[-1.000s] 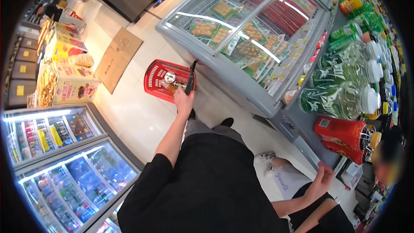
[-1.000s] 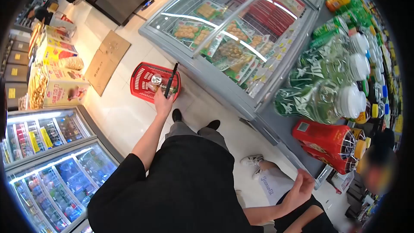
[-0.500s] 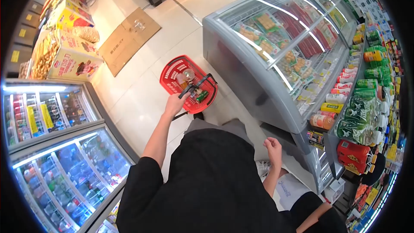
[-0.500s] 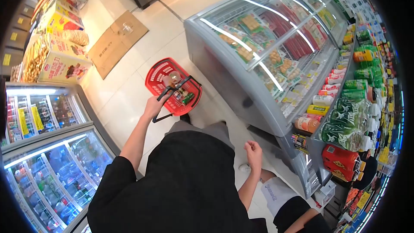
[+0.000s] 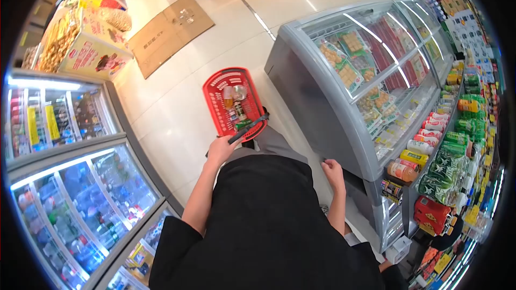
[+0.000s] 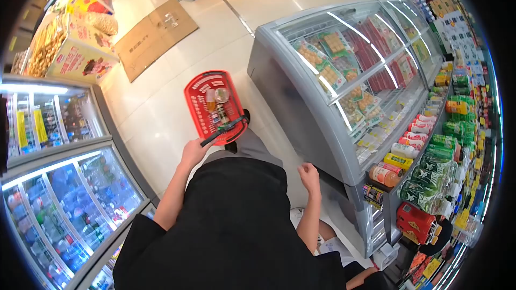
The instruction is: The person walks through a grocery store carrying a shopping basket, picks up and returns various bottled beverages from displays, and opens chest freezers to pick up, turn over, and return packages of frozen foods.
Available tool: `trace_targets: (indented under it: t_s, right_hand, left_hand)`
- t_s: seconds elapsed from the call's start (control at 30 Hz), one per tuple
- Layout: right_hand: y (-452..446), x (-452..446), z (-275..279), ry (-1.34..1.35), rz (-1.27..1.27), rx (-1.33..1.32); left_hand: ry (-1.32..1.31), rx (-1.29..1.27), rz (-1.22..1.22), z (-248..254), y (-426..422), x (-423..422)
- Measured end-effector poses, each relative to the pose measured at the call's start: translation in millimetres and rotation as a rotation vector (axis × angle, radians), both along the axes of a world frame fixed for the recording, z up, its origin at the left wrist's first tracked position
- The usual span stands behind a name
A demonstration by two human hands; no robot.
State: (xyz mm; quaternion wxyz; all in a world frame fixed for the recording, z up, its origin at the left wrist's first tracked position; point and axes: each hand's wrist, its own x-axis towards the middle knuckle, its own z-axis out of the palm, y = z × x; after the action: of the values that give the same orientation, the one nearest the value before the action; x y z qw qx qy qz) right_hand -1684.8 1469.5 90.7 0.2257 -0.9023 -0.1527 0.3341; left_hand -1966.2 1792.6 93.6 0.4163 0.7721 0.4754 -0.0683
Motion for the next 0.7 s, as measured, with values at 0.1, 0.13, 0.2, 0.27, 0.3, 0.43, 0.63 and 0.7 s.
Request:
trace_targets:
  t_s: [0.1,0.13,0.2,0.27,0.3,0.43,0.63,0.7]
  right_hand:
    - [31,-6,2,-0.042,0.044,0.002]
    - [43,-6,4,-0.015,0.059,0.014]
    - [56,-13,-10,0.066,0.022,0.117]
    - [60,-14,-42,0.144,0.018,0.139]
    - [59,-13,-55,0.131,-0.033,0.136]
    - [40,-3,-95,0.287,-0.283,0.126]
    - [-5,-28,-78,0.535,-0.897,0.075]
    - [-19,-51,-74,0.503,-1.024,0.133]
  left_hand:
    - [0.026,0.037,0.17,-6,9,-4]
    - [0.043,0.019,0.23,-7,18,1]
    - [0.015,0.09,0.34,-18,36,7]
    - [-0.095,0.092,0.489,-17,61,19]
    - [0.003,0.072,0.519,-13,77,25]
    - [-0.014,0.02,0.693,-38,136,40]
    - [-0.233,-0.527,0.605,-9,186,106]
    - [-0.325,-0.626,0.69,-13,208,109]
